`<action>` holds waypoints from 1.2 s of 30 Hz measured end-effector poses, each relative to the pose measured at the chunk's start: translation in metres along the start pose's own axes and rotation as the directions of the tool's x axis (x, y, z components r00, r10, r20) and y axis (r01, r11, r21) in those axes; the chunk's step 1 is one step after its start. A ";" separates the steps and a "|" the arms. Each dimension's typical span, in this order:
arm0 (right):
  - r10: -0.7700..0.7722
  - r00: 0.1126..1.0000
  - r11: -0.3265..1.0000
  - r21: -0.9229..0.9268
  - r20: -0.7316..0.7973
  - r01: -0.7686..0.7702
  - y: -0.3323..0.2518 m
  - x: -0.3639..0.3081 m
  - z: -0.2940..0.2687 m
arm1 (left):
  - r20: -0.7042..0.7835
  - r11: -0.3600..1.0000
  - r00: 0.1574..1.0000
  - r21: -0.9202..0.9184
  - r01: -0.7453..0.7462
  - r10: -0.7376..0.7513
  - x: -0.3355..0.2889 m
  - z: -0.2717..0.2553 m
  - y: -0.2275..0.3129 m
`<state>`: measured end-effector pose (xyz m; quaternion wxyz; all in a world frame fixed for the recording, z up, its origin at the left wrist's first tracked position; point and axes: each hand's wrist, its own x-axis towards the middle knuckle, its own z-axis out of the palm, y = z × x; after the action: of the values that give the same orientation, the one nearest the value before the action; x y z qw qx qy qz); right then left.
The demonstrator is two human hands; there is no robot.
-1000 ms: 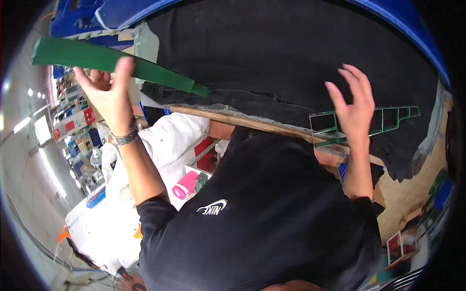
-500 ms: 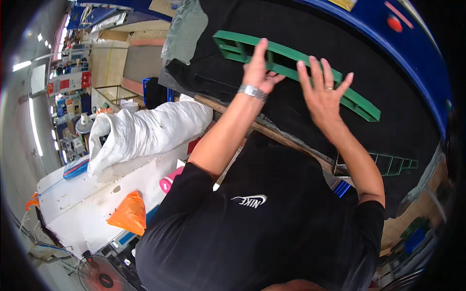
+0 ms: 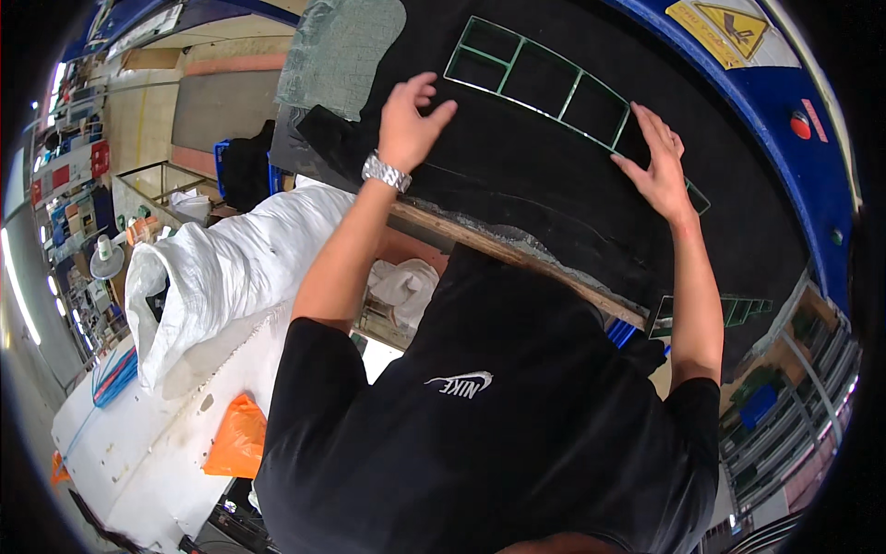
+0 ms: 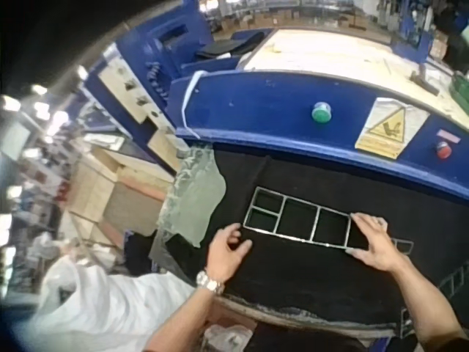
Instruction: Use a press machine and green metal templates to cut specific shoe parts from a large black sheet of material.
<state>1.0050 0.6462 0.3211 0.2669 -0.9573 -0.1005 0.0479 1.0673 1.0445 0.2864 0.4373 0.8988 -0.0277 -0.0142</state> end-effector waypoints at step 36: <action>0.412 0.828 0.911 0.155 -0.380 -0.382 0.082 -0.138 -0.004 | 0.005 0.908 0.942 0.266 -0.324 0.335 0.026 0.005 -0.043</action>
<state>0.8849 0.5452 0.2872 0.3006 -0.9357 0.1599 -0.0928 1.0944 1.0654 0.2495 0.3106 0.9313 -0.1717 0.0820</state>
